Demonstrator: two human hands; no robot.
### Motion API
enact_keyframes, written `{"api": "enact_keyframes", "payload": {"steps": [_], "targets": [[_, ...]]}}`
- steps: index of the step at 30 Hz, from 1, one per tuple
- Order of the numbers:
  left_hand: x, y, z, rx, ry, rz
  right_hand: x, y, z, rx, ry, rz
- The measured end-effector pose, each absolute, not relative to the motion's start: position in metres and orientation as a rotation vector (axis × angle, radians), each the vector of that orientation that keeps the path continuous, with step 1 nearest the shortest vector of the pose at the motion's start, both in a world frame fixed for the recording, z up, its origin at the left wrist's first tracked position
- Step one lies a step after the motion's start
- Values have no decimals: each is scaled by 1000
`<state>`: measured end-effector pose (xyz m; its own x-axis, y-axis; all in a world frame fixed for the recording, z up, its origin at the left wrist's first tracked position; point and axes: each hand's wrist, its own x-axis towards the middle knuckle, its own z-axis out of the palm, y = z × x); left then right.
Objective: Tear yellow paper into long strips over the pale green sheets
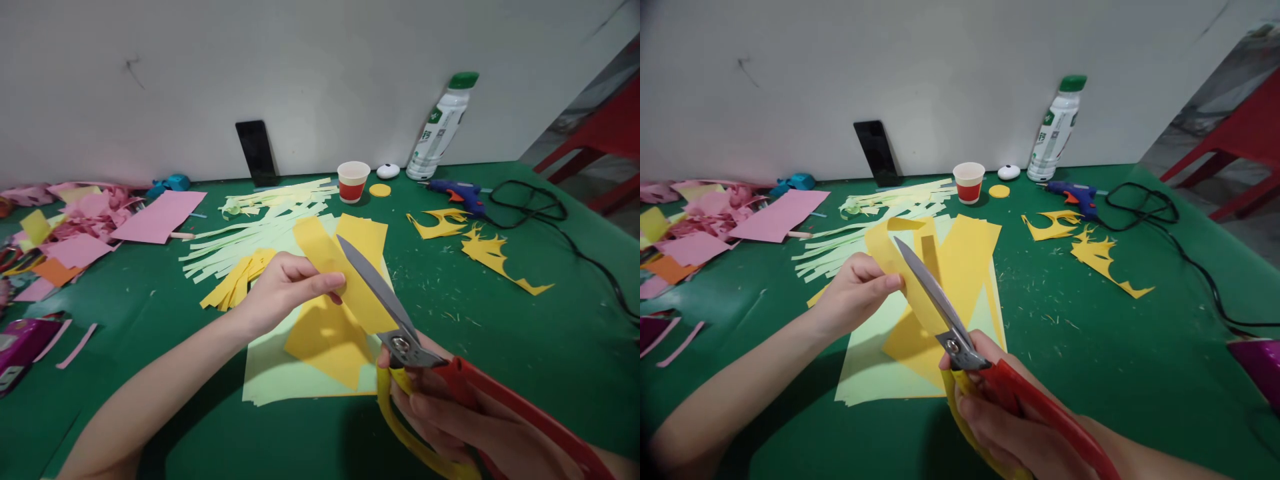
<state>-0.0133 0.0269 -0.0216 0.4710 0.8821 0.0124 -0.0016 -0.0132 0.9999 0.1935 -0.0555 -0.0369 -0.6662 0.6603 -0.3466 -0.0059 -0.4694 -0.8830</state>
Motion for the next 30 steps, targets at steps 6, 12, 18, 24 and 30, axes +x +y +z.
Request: {"api": "enact_keyframes", "payload": {"steps": [6, 12, 18, 24, 30], "targets": [[-15, 31, -25, 1429, 841, 830, 196, -53, -34, -779, -1367, 2208], [-16, 30, -26, 1436, 771, 767, 196, -51, -35, -847, -1435, 2162], [-6, 27, -18, 1265, 601, 949, 197, -48, -32, -829, -1442, 2153], [-7, 27, -14, 1313, 604, 1040, 198, -48, -35, -838, -1445, 2130], [-15, 31, -13, 1433, 680, 1134, 194, -45, -28, -771, -1419, 2239]]}}
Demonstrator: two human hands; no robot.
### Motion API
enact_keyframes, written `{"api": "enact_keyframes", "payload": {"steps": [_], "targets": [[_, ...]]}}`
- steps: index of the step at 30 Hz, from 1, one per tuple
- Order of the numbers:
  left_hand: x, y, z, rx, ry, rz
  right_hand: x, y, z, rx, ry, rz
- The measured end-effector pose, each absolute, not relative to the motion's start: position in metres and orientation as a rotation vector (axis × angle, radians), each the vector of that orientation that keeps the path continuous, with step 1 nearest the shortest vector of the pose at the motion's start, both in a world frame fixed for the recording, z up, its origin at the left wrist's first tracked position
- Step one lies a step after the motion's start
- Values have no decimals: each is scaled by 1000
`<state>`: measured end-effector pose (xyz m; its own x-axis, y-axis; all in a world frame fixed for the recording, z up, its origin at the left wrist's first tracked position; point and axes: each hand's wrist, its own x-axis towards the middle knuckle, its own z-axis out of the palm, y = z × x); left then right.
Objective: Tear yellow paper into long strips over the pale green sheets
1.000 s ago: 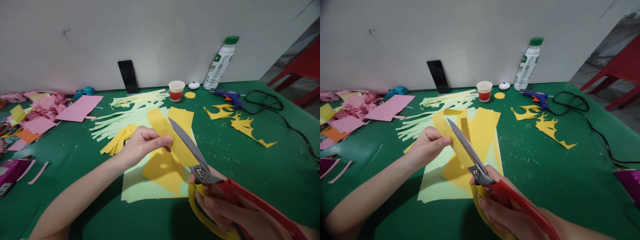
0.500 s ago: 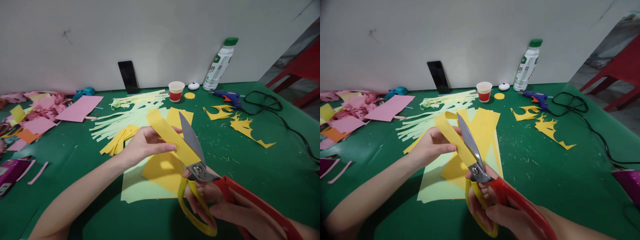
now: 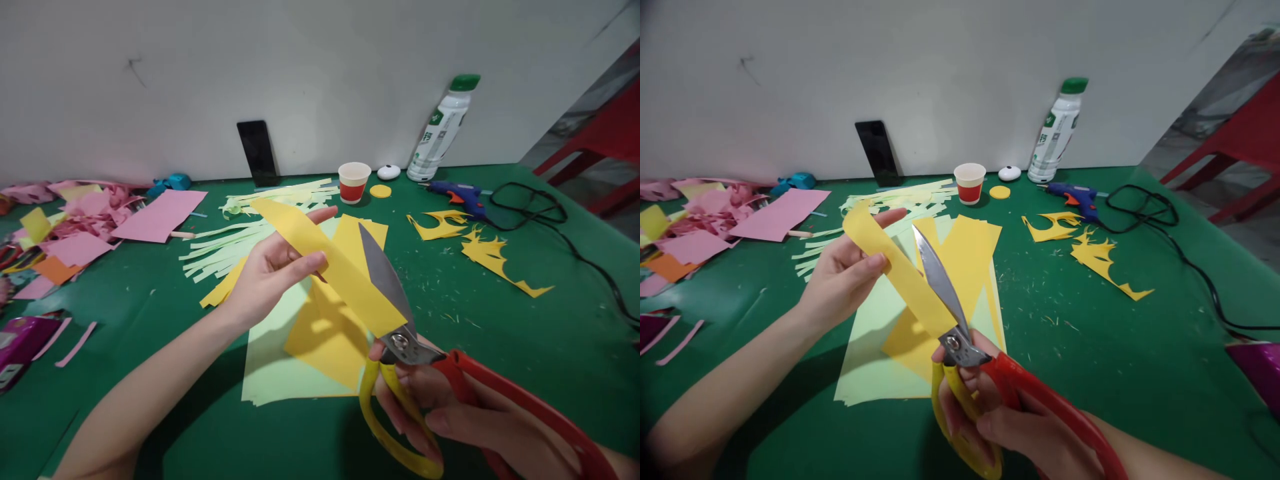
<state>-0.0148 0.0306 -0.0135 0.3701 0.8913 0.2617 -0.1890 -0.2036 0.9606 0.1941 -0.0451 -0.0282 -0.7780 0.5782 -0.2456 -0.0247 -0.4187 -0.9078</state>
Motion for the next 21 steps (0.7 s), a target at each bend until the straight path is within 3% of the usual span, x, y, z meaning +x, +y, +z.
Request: {"api": "enact_keyframes", "payload": {"steps": [21], "targets": [[-22, 29, -5, 1474, 621, 902, 198, -45, -28, -699, -1507, 2190]]}}
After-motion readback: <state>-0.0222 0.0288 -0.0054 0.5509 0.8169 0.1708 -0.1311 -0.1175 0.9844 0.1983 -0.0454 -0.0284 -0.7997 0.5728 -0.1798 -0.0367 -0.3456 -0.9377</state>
